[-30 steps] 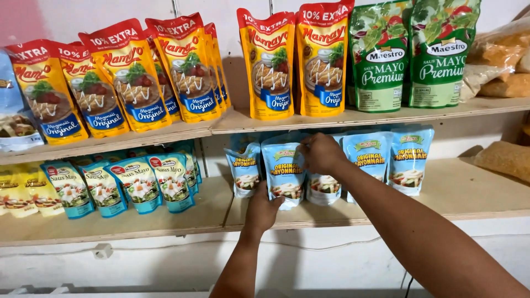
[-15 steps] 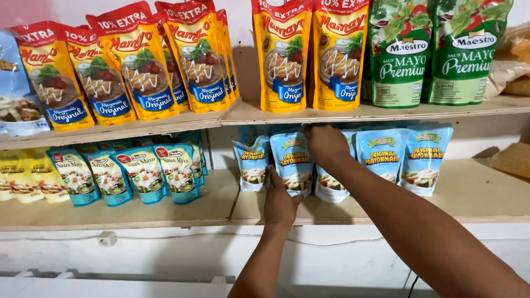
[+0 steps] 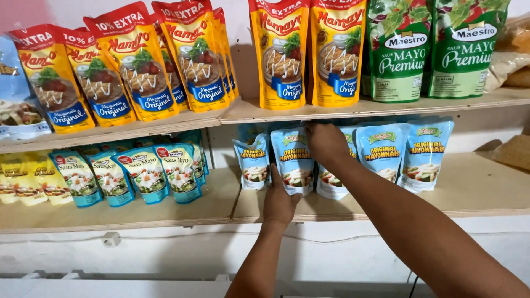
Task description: Organizing and placing mayonnaise pouches and bags of grains onto storage shelves.
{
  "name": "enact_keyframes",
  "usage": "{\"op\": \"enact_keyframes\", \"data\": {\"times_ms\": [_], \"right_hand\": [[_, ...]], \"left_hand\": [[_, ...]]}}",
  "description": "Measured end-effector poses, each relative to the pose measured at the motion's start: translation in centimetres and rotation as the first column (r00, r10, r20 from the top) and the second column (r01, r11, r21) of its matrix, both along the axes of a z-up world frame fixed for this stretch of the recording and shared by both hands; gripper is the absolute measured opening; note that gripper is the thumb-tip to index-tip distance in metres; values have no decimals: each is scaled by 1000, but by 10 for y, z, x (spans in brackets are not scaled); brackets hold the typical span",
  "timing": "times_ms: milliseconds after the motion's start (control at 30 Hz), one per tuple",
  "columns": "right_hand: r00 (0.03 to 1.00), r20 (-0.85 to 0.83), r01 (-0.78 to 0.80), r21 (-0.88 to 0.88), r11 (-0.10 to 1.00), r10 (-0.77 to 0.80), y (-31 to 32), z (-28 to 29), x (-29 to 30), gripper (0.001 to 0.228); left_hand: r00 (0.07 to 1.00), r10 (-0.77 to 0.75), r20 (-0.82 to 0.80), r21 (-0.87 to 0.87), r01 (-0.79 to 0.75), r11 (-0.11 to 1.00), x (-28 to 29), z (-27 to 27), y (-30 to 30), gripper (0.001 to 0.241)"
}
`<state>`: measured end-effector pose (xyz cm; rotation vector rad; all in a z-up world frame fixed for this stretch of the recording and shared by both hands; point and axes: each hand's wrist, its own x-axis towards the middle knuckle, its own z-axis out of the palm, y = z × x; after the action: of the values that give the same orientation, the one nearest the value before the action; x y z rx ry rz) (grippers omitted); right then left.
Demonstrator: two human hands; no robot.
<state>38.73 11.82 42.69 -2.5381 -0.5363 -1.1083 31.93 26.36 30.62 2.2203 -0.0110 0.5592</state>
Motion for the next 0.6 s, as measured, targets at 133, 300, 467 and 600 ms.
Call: {"op": "enact_keyframes", "data": {"times_ms": [133, 300, 467, 600], "right_hand": [[994, 57, -102, 105, 989, 97, -2, -10, -24, 24], [894, 326, -296, -83, 951, 307, -19, -59, -95, 63], [846, 338, -389, -137, 911, 412, -74, -136, -139, 54], [957, -132, -237, 149, 960, 257, -120, -252, -156, 51]], "left_hand": [[994, 5, 109, -25, -2, 1000, -3, -5, -2, 122], [960, 27, 278, 0, -28, 1000, -20, -23, -7, 122], [842, -18, 540, 133, -65, 989, -68, -88, -28, 99], [966, -112, 232, -7, 117, 993, -99, -211, -54, 96]]}}
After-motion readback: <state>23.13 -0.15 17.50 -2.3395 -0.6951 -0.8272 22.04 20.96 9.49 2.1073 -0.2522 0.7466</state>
